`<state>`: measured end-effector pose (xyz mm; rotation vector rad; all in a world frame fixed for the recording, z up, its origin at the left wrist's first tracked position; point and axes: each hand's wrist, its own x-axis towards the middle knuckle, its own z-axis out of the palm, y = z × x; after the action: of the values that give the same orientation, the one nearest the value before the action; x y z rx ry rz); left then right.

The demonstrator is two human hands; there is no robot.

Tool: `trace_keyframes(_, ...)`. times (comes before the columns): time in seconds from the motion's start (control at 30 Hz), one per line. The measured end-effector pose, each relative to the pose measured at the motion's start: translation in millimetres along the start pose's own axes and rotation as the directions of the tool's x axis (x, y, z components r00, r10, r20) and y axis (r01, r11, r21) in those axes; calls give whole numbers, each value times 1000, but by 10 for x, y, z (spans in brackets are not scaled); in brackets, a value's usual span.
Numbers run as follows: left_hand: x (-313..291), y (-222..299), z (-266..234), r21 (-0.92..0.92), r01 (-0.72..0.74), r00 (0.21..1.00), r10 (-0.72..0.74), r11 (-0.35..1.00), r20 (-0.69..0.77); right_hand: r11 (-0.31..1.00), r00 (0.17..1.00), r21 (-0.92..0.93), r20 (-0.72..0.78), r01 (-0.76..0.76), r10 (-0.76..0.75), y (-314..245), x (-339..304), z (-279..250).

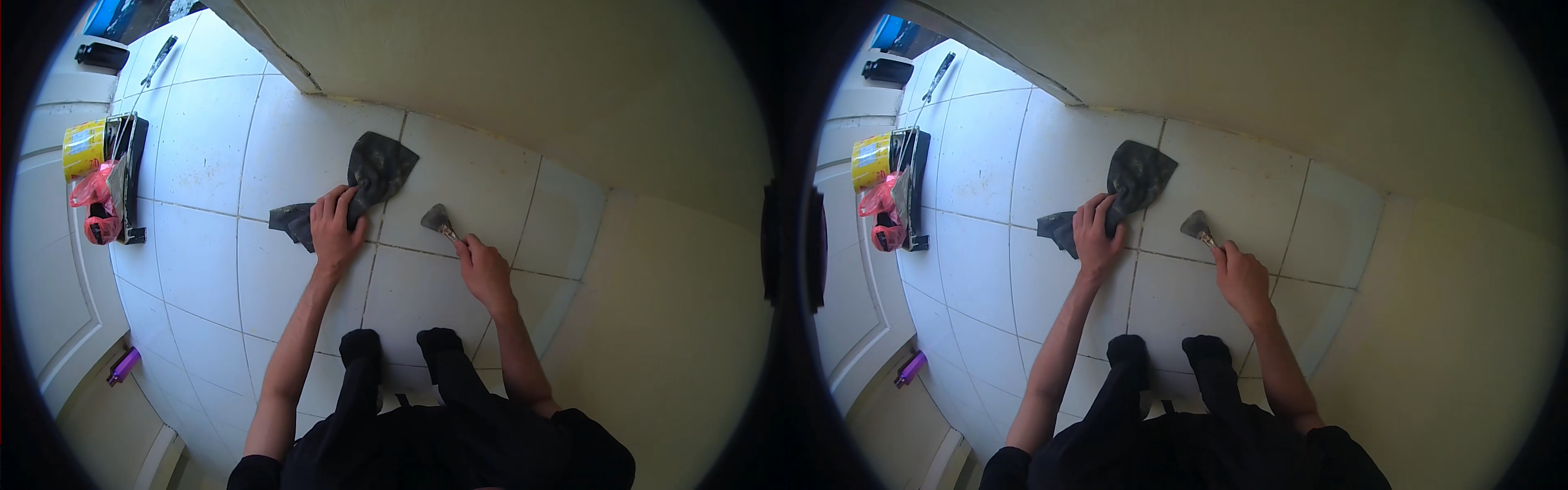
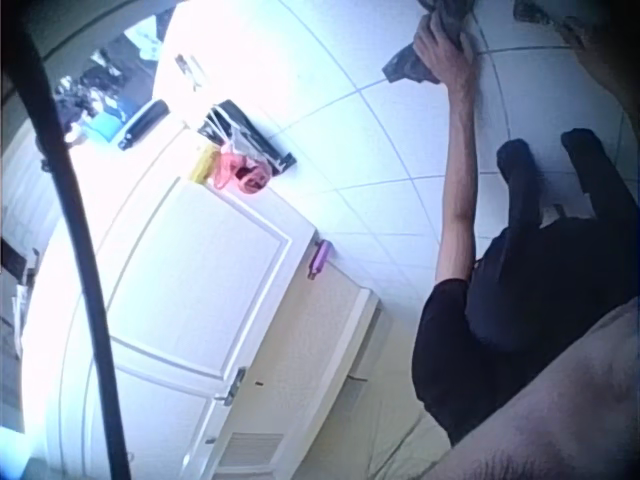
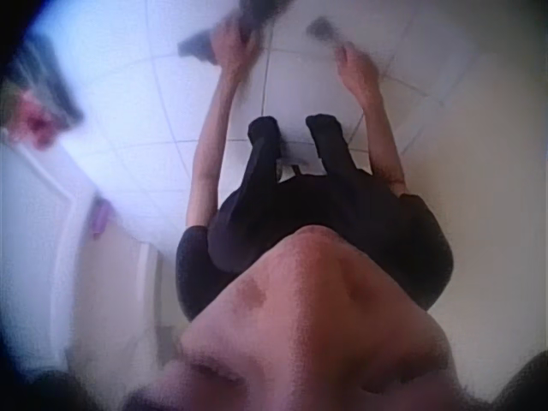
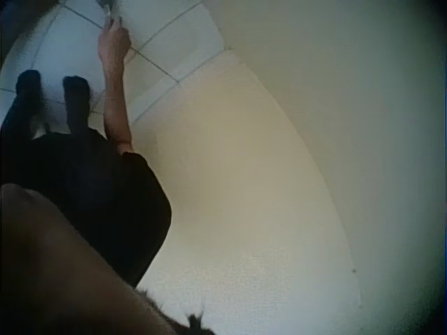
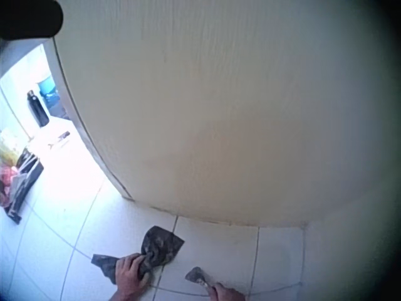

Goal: The person scrapes the grout and surface of floor tiles using a putty knife and wipes the area with a cloth.

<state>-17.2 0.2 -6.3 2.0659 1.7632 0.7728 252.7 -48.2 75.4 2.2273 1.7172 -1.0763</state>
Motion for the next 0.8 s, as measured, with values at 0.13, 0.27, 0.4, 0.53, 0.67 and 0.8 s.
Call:
trace_keyframes(0.13, 18, 13, -12, 7, -21, 1000, 21, 1000, -22, 997, 997, 4, -37, 75, -75, 96, 145, 259)
trace_keyframes(0.27, -29, 33, -29, 59, -85, 996, 87, 995, -34, 996, 993, -38, -84, 83, -85, -38, 134, 56)
trace_keyframes(0.4, -8, 45, -30, 96, -155, 987, 158, 983, -24, 988, 979, 17, -135, 155, -151, 14, 82, 49)
trace_keyframes(0.53, -16, 84, -9, 103, -157, 985, 163, 982, -54, 951, 944, -64, -117, 301, -307, 173, -56, 185)
trace_keyframes(0.67, -52, 117, -21, 106, -131, 990, 135, 986, -37, 962, 965, -92, 63, 259, -254, 149, -299, 263)
trace_keyframes(0.8, -105, 83, -29, 94, -123, 990, 129, 988, -58, 978, 978, 14, 32, 206, -206, 232, -381, 404)
